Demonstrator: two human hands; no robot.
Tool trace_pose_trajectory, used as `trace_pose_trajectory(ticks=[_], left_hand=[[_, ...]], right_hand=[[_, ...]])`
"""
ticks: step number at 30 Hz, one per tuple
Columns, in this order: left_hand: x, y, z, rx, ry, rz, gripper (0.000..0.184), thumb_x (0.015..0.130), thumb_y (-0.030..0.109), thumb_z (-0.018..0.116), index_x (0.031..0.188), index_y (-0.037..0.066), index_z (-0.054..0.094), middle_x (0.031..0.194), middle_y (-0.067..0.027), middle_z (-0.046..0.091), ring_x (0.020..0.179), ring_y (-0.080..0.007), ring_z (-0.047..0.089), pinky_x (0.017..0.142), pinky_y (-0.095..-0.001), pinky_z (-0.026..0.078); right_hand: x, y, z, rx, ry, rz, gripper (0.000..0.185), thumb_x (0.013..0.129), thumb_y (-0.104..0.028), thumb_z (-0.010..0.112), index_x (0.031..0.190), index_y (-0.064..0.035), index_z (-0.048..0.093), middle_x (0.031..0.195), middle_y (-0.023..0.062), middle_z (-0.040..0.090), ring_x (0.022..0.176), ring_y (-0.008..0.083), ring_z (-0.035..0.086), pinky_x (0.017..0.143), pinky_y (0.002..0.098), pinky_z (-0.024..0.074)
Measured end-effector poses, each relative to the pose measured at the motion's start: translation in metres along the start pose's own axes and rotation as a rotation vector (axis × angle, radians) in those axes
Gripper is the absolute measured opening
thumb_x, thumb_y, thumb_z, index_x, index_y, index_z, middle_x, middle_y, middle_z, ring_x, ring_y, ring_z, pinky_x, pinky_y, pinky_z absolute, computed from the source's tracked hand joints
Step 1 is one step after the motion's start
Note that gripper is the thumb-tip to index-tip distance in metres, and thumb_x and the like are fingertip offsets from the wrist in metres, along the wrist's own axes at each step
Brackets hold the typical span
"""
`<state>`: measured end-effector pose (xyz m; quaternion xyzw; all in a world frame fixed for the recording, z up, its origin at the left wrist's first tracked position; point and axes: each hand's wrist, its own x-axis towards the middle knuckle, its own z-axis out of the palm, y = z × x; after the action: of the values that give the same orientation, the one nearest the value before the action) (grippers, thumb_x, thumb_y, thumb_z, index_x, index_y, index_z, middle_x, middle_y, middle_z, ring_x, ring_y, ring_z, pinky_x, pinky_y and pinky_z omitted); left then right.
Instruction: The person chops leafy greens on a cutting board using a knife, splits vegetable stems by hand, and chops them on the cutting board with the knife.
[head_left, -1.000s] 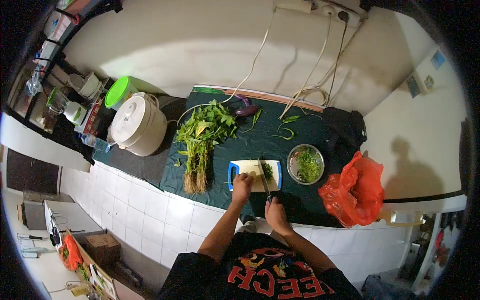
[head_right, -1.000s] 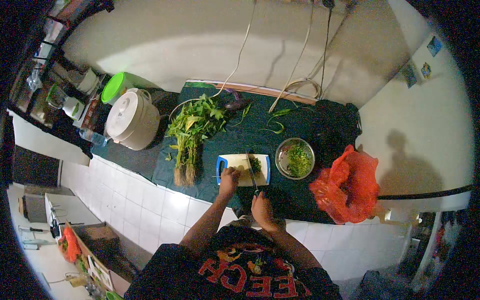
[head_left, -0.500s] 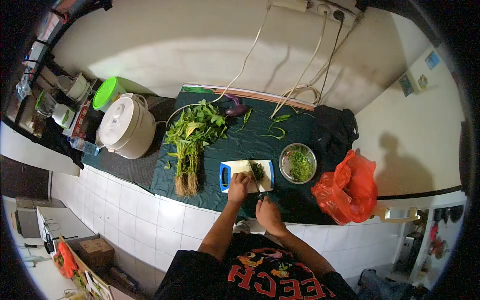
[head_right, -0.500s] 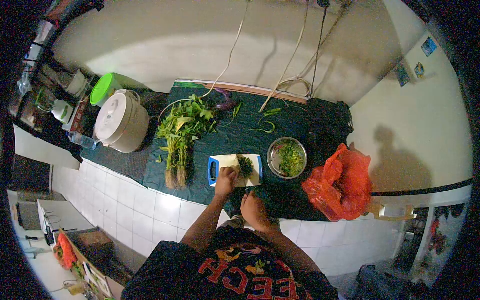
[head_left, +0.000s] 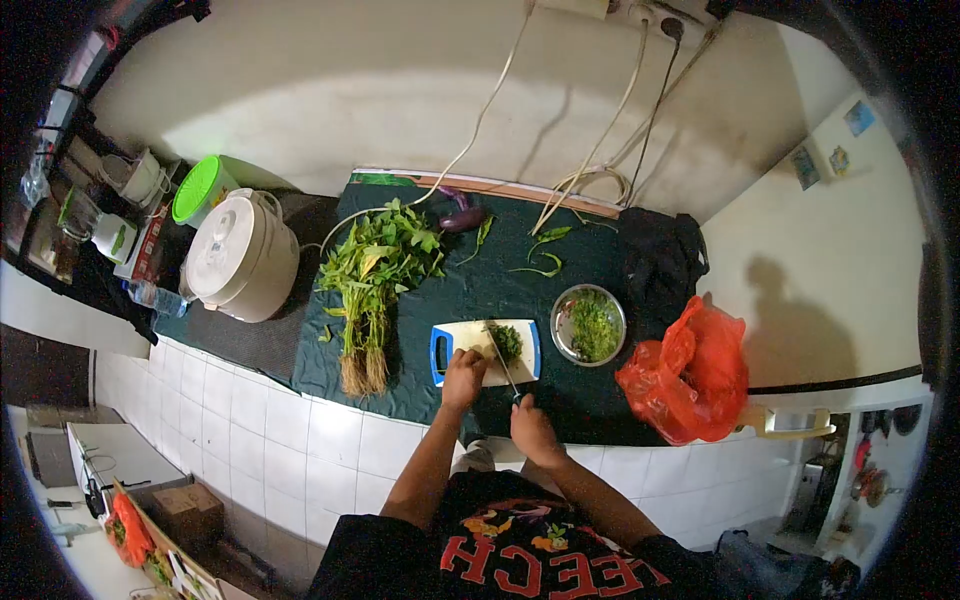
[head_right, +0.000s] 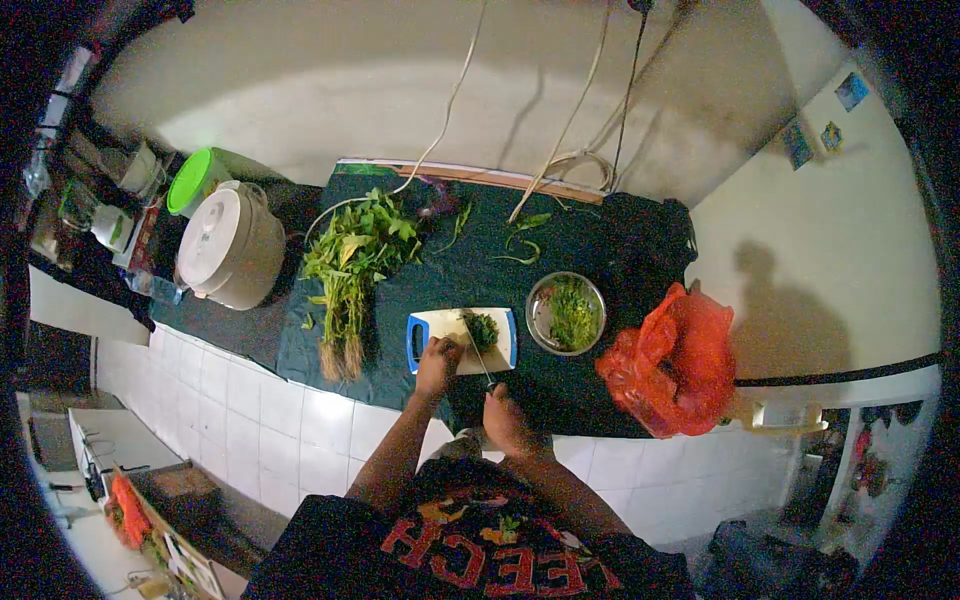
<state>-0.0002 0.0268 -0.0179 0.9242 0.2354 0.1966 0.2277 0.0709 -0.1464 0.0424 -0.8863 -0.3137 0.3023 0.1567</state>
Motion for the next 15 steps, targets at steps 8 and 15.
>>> trace_pose_trajectory(ticks=[8,15], left_hand=[[0.005,0.01,-0.012,-0.039,-0.045,-0.274,0.01,0.082,0.017,0.069,0.087,0.013,0.076,0.092,-0.0052,0.067,0.091,-0.0301,0.059,0.079,-0.0394,0.051],[-0.003,-0.002,-0.003,-0.024,-0.014,-0.061,0.016,0.082,0.017,0.068,0.096,0.014,0.076,0.094,-0.0046,0.066,0.093,-0.0291,0.059,0.08,-0.0394,0.052]], right_hand=[[-0.004,-0.025,-0.022,-0.147,0.022,-0.175,0.031,0.101,-0.02,0.046,0.108,0.0096,0.047,0.075,0.0285,0.066,0.07,0.0462,0.066,0.06,0.0531,0.0534],[-0.003,-0.001,0.001,-0.008,0.008,-0.067,0.032,0.101,-0.022,0.047,0.109,0.0089,0.047,0.078,0.0297,0.065,0.072,0.0462,0.066,0.063,0.0552,0.0534]])
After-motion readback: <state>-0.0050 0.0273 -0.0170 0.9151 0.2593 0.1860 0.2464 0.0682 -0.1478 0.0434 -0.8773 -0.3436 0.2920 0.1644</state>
